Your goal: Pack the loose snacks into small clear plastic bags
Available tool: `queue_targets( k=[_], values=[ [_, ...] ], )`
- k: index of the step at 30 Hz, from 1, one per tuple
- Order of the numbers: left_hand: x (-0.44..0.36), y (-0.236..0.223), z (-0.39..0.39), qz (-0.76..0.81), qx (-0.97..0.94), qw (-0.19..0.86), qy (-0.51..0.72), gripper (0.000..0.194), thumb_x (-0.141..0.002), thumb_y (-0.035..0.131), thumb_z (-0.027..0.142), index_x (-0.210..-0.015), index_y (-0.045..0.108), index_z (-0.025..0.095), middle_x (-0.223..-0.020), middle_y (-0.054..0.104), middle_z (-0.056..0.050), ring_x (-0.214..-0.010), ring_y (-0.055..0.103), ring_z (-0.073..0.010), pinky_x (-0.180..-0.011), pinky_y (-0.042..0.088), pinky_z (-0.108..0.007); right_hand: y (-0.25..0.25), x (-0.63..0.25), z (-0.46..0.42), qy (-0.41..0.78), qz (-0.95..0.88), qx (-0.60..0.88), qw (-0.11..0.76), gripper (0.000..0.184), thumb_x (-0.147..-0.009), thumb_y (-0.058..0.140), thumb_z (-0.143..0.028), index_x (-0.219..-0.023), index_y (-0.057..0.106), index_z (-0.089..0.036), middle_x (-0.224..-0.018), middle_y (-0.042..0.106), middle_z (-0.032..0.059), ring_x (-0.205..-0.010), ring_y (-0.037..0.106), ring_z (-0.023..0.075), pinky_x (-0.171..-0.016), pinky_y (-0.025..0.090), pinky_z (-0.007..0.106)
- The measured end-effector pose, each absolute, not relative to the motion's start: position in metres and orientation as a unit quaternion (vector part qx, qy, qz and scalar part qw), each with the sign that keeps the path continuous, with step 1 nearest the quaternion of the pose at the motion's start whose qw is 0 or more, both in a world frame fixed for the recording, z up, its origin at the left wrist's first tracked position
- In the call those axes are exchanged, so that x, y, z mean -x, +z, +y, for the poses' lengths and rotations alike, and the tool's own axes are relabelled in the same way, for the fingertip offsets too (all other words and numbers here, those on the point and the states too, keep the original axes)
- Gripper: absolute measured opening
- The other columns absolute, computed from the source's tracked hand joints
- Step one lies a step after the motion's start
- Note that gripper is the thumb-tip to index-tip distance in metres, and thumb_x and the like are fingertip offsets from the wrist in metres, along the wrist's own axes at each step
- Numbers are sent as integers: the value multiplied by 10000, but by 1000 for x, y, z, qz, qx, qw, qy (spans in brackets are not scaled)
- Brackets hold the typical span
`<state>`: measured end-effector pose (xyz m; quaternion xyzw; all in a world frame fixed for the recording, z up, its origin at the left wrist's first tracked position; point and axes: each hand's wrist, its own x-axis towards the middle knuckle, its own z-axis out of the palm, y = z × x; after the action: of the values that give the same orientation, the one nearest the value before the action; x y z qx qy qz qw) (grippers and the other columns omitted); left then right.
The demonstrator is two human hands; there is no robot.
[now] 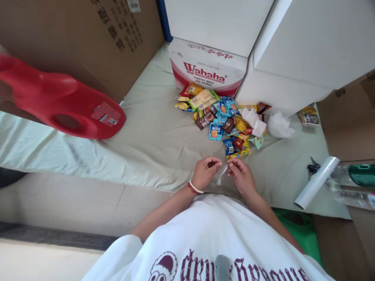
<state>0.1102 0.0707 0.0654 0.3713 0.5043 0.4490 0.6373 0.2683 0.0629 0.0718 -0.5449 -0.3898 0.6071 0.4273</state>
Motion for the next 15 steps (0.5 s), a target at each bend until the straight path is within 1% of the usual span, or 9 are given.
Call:
queue_targets(
  k=[2, 3, 5, 7, 9, 11, 13, 14, 15],
  values=[
    [-108, 63, 66, 498, -373, 647, 441, 290, -803, 741, 447, -848, 688, 166, -665, 655, 0, -612, 599, -132, -623, 477, -265, 68, -269, 67, 620, -373, 542, 427, 290, -780, 781, -471, -908, 692, -227, -745, 602, -16, -641, 541, 129, -606, 472, 258],
    [-107, 62, 63, 494, -375, 648, 443, 279, -805, 738, 436, -850, 677, 168, -718, 682, -15, -662, 631, -144, -667, 504, -278, 66, -268, 69, 634, -364, 537, 422, 306, -757, 797, -478, -893, 687, -226, -759, 607, -11, -657, 555, 135, -626, 495, 270],
    [-100, 57, 60, 504, -390, 621, 457, 220, -789, 742, 370, -852, 662, 174, -860, 711, -45, -796, 667, -162, -753, 530, -292, 62, -266, 72, 649, -353, 528, 418, 335, -731, 809, -493, -891, 676, -230, -815, 636, 6, -731, 606, 165, -717, 552, 321],
    [-91, 50, 56, 537, -423, 564, 463, 133, -774, 723, 276, -842, 663, 179, -955, 691, -55, -886, 658, -166, -781, 525, -279, 57, -268, 72, 625, -370, 532, 436, 312, -776, 778, -491, -934, 673, -242, -874, 658, 20, -818, 646, 192, -832, 566, 372],
    [-82, 42, 51, 561, -459, 528, 442, 95, -784, 678, 216, -872, 674, 180, -957, 663, -52, -883, 646, -162, -768, 524, -272, 51, -274, 71, 569, -423, 540, 453, 235, -845, 730, -445, -969, 683, -251, -949, 666, 31, -895, 656, 198, -912, 544, 388],
    [-78, 37, 44, 560, -505, 528, 391, 191, -774, 684, 188, -965, 687, 183, -947, 654, -51, -839, 646, -166, -744, 531, -283, 44, -282, 69, 521, -492, 539, 443, 153, -863, 718, -374, -950, 703, -249, -1045, 660, 45, -1003, 647, 206, -967, 516, 383],
    [-80, 34, 39, 556, -575, 499, 333, 338, -740, 735, 175, -1075, 694, 194, -996, 666, -66, -840, 644, -185, -753, 535, -311, 36, -287, 66, 519, -537, 520, 414, 118, -832, 738, -326, -911, 718, -240, -1121, 646, 57, -1090, 628, 220, -987, 508, 379],
    [-83, 34, 38, 554, -614, 470, 310, 353, -738, 746, 168, -1087, 703, 201, -1015, 673, -75, -856, 642, -197, -769, 531, -324, 33, -288, 64, 531, -547, 510, 399, 122, -817, 746, -316, -907, 724, -236, -1135, 643, 61, -1101, 626, 224, -984, 513, 379],
    [-86, 34, 38, 552, -646, 438, 294, 310, -755, 737, 160, -1061, 718, 206, -1008, 682, -78, -866, 639, -205, -788, 523, -333, 31, -287, 62, 544, -550, 501, 388, 134, -812, 749, -313, -919, 729, -235, -1134, 644, 62, -1093, 632, 223, -978, 520, 379]
  ],
)
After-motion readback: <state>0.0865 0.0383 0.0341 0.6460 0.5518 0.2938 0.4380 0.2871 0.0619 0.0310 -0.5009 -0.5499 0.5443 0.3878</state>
